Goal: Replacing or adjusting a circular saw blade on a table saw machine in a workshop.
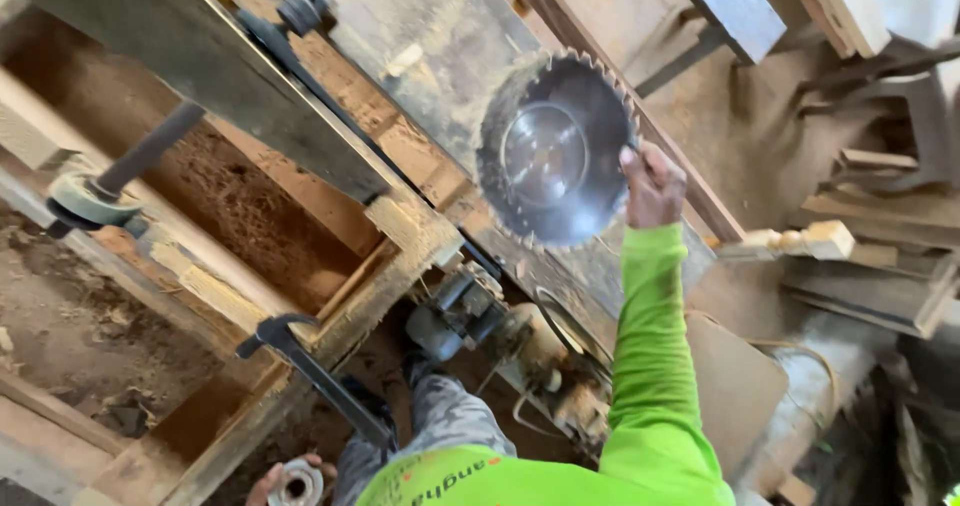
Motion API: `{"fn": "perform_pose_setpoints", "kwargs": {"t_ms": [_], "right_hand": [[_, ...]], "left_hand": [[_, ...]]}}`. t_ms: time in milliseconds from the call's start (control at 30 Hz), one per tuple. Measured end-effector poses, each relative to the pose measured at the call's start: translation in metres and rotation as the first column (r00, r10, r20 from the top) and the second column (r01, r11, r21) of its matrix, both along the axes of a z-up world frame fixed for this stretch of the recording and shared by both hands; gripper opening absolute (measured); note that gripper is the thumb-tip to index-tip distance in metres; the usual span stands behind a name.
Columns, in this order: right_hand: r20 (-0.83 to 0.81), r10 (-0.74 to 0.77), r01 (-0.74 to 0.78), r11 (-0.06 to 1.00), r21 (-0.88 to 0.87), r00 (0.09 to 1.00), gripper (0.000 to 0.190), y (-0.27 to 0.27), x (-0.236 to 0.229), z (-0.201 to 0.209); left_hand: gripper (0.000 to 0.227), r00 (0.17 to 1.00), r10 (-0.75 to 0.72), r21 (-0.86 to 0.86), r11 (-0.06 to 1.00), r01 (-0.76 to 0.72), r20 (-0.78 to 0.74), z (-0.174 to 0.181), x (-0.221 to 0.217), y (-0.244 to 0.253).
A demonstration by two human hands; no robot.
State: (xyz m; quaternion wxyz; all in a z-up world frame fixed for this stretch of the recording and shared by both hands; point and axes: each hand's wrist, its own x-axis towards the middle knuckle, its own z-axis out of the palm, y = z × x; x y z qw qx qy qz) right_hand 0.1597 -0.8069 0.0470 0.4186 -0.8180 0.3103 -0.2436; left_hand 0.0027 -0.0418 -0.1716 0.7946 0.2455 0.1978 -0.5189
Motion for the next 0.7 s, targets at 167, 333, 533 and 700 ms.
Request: {"fn": "perform_pose_setpoints", "kwargs": {"t_ms": [167,333,533,700], "right_hand": [[0.128,-0.037,-0.016,0.921,0.389,0.991,0.036,0.033,-0.058,0.051],[0.187,0.233,-0.286,0.891,0.353,0.954,0.055,0.059,-0.090,0.064],[0.214,0.305,-0.368,0.837,0.405,0.928,0.049,0.106,-0.100,0.062],[0.274,0.470,-0.544,0.721,0.429,0.839,0.046,0.142,-0.087,0.054]], "left_hand": [[0.063,0.996,0.021,0.207,0.978,-0.004,-0.083,0.087,0.068,-0.080],[0.064,0.996,-0.062,0.330,0.943,0.038,0.063,0.156,0.119,-0.139],[0.039,0.763,-0.302,0.450,0.893,0.015,0.572,0.246,0.160,-0.162],[0.041,0.668,-0.423,0.494,0.864,0.095,0.612,0.202,0.186,-0.130]]}}
